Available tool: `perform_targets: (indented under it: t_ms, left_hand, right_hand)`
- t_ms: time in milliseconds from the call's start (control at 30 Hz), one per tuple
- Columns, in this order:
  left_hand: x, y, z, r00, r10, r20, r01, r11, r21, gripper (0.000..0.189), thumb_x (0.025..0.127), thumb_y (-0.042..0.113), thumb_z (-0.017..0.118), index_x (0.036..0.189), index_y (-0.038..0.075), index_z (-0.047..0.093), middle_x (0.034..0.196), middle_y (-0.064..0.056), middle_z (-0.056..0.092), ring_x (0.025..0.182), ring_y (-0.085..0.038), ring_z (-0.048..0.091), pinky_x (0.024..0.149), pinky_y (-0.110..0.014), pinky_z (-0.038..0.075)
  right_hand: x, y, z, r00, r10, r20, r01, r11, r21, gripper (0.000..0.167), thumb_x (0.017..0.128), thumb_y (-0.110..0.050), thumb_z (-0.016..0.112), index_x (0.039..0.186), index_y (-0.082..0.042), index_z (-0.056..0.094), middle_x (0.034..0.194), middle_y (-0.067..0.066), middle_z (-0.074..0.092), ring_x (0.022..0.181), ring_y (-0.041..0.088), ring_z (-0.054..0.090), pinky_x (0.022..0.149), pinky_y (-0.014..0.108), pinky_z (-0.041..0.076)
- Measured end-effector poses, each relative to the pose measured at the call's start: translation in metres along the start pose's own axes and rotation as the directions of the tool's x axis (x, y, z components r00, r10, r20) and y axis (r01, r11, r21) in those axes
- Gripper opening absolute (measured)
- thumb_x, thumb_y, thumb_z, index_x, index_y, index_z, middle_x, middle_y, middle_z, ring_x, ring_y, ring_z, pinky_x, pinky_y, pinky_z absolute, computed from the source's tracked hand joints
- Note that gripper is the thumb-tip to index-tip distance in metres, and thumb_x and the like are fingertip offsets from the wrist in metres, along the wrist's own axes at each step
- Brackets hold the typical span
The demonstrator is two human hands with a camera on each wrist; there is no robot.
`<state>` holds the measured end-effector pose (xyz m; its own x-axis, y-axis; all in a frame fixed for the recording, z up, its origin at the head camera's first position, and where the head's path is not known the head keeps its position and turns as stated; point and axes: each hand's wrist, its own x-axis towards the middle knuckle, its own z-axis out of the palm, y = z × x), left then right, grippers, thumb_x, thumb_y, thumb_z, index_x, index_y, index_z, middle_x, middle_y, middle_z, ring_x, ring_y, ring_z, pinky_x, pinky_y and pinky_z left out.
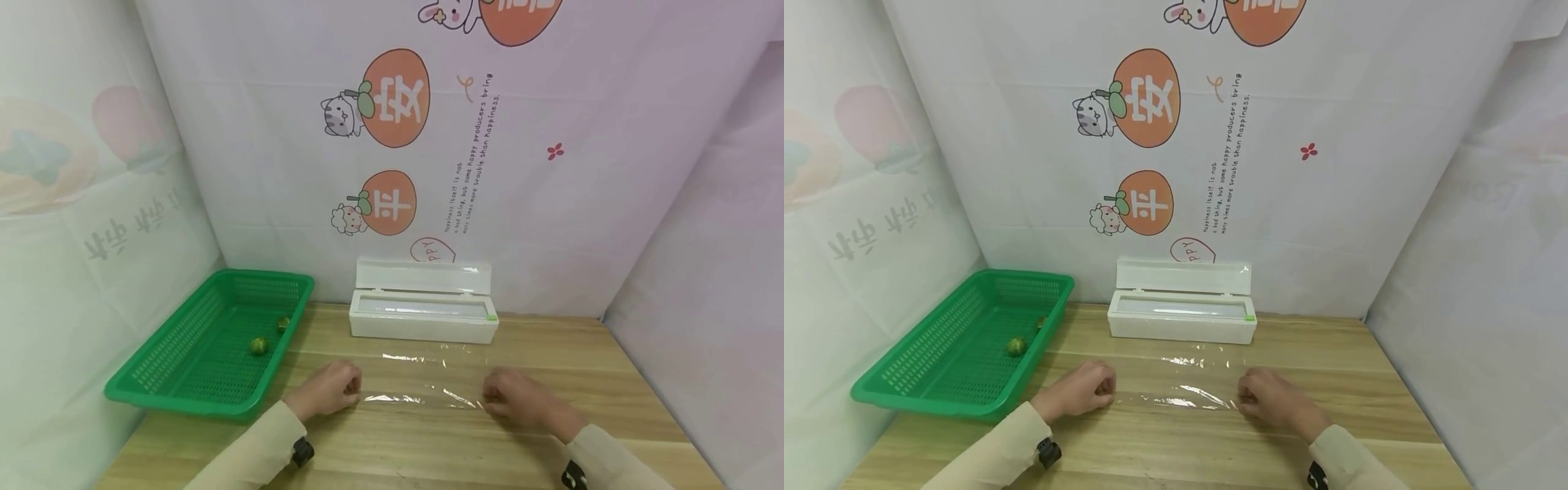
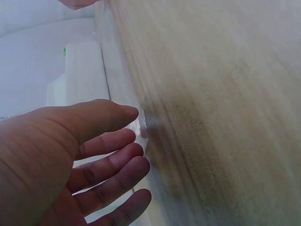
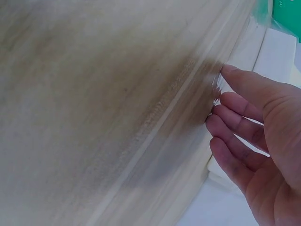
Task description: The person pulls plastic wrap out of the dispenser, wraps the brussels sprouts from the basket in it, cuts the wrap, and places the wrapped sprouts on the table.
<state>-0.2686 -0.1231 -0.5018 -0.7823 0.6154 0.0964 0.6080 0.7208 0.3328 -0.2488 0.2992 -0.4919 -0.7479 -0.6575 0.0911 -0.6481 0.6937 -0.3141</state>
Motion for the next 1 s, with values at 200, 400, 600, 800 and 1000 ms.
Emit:
perform_targets:
  t_ms: [200, 400, 600, 800, 1000]
  left_hand:
    - [-0.002, 0.006, -0.013, 1.0, -0.008, -0.006, 0.008, 1.0, -0.009, 0.012, 0.091, 0.011, 0.081, 0.095, 0.004, 0.073, 0.092, -0.004, 0.071, 0.082, -0.012, 0.062, 0.074, -0.029, 0.058]
    - [-0.004, 0.014, -0.04, 0.999, -0.033, -0.029, 0.033, 0.999, -0.012, 0.019, 0.092, 0.005, 0.076, 0.108, -0.004, 0.072, 0.103, -0.014, 0.073, 0.094, -0.024, 0.067, 0.084, -0.042, 0.061]
    - [-0.001, 0.015, -0.075, 0.99, -0.125, -0.064, 0.127, 0.991, 0.028, 0.031, 0.095, 0.013, 0.077, 0.122, -0.001, 0.071, 0.119, -0.016, 0.075, 0.11, -0.031, 0.072, 0.096, -0.048, 0.061]
    - [-0.004, 0.011, -0.114, 0.985, -0.14, -0.1, 0.15, 0.984, 0.099, 0.034, 0.096, 0.017, 0.078, 0.125, 0.0, 0.072, 0.125, -0.016, 0.075, 0.116, -0.032, 0.072, 0.099, -0.047, 0.061]
    - [-0.016, -0.007, -0.144, 0.98, -0.156, -0.127, 0.171, 0.979, 0.115, 0.036, 0.097, 0.016, 0.077, 0.128, -0.001, 0.07, 0.126, -0.017, 0.073, 0.117, -0.034, 0.069, 0.1, -0.049, 0.06]
  right_hand:
    - [0.001, -0.002, -0.001, 1.0, -0.004, 0.004, 0.004, 1.0, 0.0, 0.018, 0.089, -0.009, 0.081, 0.081, -0.018, 0.068, 0.08, -0.011, 0.06, 0.076, 0.0, 0.05, 0.063, 0.019, 0.048]
    - [0.001, -0.001, 0.0, 1.0, -0.008, 0.005, 0.008, 1.0, 0.007, 0.019, 0.09, -0.011, 0.082, 0.081, -0.02, 0.067, 0.081, -0.011, 0.059, 0.076, 0.001, 0.049, 0.063, 0.019, 0.048]
    - [0.002, 0.0, -0.002, 1.0, 0.009, 0.013, -0.009, 1.0, 0.014, 0.021, 0.09, -0.013, 0.082, 0.08, -0.02, 0.066, 0.081, -0.011, 0.058, 0.075, -0.001, 0.047, 0.062, 0.019, 0.048]
    - [0.002, 0.0, -0.003, 0.999, 0.023, 0.023, -0.024, 1.0, 0.012, 0.019, 0.089, -0.013, 0.083, 0.081, -0.019, 0.067, 0.081, -0.01, 0.059, 0.075, -0.001, 0.048, 0.062, 0.019, 0.048]
    - [0.002, 0.0, -0.001, 0.999, 0.031, 0.035, -0.032, 0.999, 0.011, 0.017, 0.089, -0.014, 0.083, 0.083, -0.02, 0.068, 0.083, -0.009, 0.061, 0.076, 0.0, 0.05, 0.064, 0.02, 0.049]
